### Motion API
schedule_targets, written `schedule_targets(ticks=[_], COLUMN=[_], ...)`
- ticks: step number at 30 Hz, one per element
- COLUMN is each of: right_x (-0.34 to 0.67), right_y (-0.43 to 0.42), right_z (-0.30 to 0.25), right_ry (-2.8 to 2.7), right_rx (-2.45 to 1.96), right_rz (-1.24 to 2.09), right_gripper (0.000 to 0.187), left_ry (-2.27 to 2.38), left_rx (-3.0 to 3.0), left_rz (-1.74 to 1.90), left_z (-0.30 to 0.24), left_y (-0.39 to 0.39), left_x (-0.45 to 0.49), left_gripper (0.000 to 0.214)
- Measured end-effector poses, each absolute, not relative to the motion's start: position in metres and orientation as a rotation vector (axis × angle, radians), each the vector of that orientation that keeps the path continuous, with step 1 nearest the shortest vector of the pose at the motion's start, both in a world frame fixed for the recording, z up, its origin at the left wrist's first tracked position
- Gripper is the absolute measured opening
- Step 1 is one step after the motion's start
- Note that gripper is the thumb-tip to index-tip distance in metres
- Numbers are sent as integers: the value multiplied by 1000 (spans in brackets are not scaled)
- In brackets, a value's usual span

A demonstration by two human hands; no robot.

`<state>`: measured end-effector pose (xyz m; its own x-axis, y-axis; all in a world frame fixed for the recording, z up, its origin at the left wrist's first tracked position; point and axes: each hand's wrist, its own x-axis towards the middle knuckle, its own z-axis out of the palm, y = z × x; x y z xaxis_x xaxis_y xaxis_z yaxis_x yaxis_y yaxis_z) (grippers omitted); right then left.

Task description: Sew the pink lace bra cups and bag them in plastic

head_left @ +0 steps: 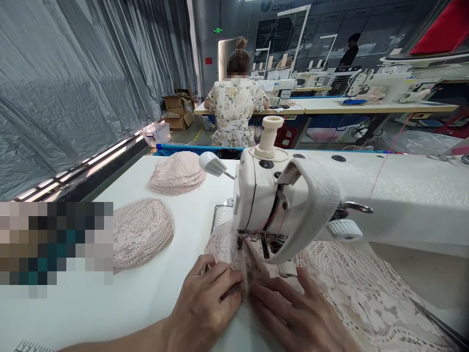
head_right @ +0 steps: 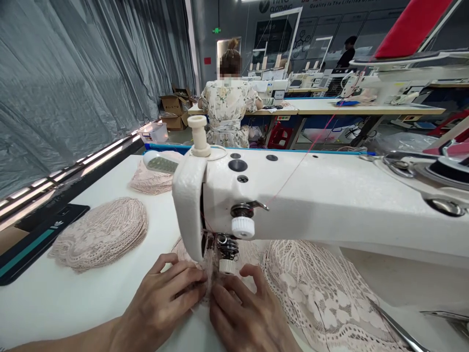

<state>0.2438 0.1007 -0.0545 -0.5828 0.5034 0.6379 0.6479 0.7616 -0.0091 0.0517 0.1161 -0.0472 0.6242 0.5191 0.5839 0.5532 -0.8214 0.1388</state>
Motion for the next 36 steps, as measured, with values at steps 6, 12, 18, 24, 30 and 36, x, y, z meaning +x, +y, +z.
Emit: schedule_targets(ticks=[6,12,18,24,30,36], right_x=[243,243,249,251,251,253], right_y=[96,95,105,125,130,131], right_z=[-42,-37,-32,-34,-35,-34], right_ry=[-2326,-2277,-2388,-2397,-2386,-2345], right_rx=[-886,-916,-937,-926,-1057,-990], right_rz=[-217,-147,-208,-397,-362,-468], right_gripper=[38,50,58,65,67,51], left_ry=[-870,-814,-784,-878,-884,-865], left_rx=[-2699,-2663,-2643,-2719,-2760,-2724], left_rz=[-960,-988,-954,-834,-805,-806], left_z=[-53,-48,-44,-36,-34,-38], left_y=[115,114,120,138,151,154], left_x=[54,56,51,48,50,51], left_gripper=[14,23,22,15,15,14])
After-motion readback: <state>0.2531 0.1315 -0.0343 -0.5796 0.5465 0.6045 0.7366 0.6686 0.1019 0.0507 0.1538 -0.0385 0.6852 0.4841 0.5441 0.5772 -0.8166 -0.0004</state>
